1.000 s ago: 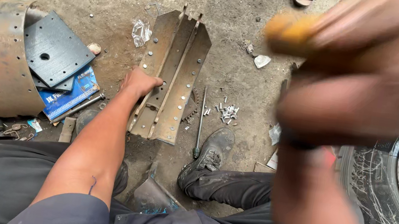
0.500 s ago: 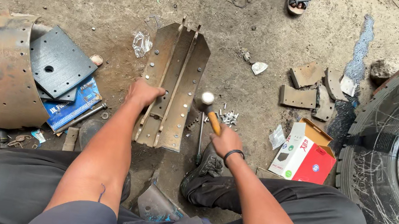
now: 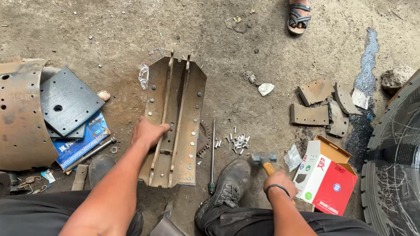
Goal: The person aligns brake lining plates onto a heavy-duty brake shoe and secures them by inserting rivets and hammering them flat with a tool.
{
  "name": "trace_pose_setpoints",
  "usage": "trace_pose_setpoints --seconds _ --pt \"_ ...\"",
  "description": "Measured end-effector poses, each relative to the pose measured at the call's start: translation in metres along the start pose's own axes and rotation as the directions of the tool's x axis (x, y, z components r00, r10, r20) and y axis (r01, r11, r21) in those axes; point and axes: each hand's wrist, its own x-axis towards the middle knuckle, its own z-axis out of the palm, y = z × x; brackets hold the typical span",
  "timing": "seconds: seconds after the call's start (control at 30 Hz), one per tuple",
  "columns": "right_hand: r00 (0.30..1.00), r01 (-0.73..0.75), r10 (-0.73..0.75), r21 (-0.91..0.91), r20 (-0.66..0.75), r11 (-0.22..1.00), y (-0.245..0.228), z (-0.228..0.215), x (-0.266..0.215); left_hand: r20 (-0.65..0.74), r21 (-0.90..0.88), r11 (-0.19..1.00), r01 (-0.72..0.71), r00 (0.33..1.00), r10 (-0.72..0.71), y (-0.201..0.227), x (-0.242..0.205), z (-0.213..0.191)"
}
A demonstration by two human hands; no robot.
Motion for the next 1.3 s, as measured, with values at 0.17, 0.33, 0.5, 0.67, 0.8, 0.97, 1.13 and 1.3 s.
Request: trace_pose_setpoints --seconds 0.17,0.33,0.5,0.67,0.8,0.97,1.13,1.3 --pt "0.999 -0.012 0.013 -0.023 0.040 1.000 -0.034 -0.022 -0.001 -0.018 0.005 0.999 -0.047 0.999 0.047 0.001 0.002 0.000" --pt "0.797 0.154 -0.535 0.763 0.279 0.628 -0.160 0.004 -0.013 -0.019 0.056 0.994 -0.098 0.995 0.099 0.013 -0.002 -0.008" --pt "0.670 -0.293 -0.594 0.894 0.445 0.338 -0.227 0.048 -0.068 -0.016 0.112 0.982 -0.150 0.988 0.153 0.030 -0.016 -0.020" --pt "0.764 -0.427 -0.440 0.881 0.471 0.202 -0.231 0.043 -0.094 0.027 0.172 0.953 -0.250 0.968 0.250 0.045 -0.019 -0.033" --pt "0.702 -0.500 -0.408 0.812 0.584 0.302 -0.227 0.051 -0.124 0.183 0.307 0.896 -0.320 0.944 0.275 0.044 -0.018 -0.039" --pt "0.648 -0.488 -0.474 0.803 0.596 0.343 -0.215 0.046 -0.141 0.296 0.347 0.844 -0.409 0.901 0.315 0.039 -0.006 -0.028" --pt "0.841 0.521 -0.540 0.237 0.020 0.820 -0.195 -0.039 -0.110 0.347 0.319 0.843 -0.434 0.881 0.322 0.021 0.016 -0.017" --pt "0.497 0.798 -0.347 0.262 -0.795 0.543 -0.186 -0.155 -0.051 0.369 0.287 0.874 -0.393 0.887 0.278 0.013 0.028 -0.009"
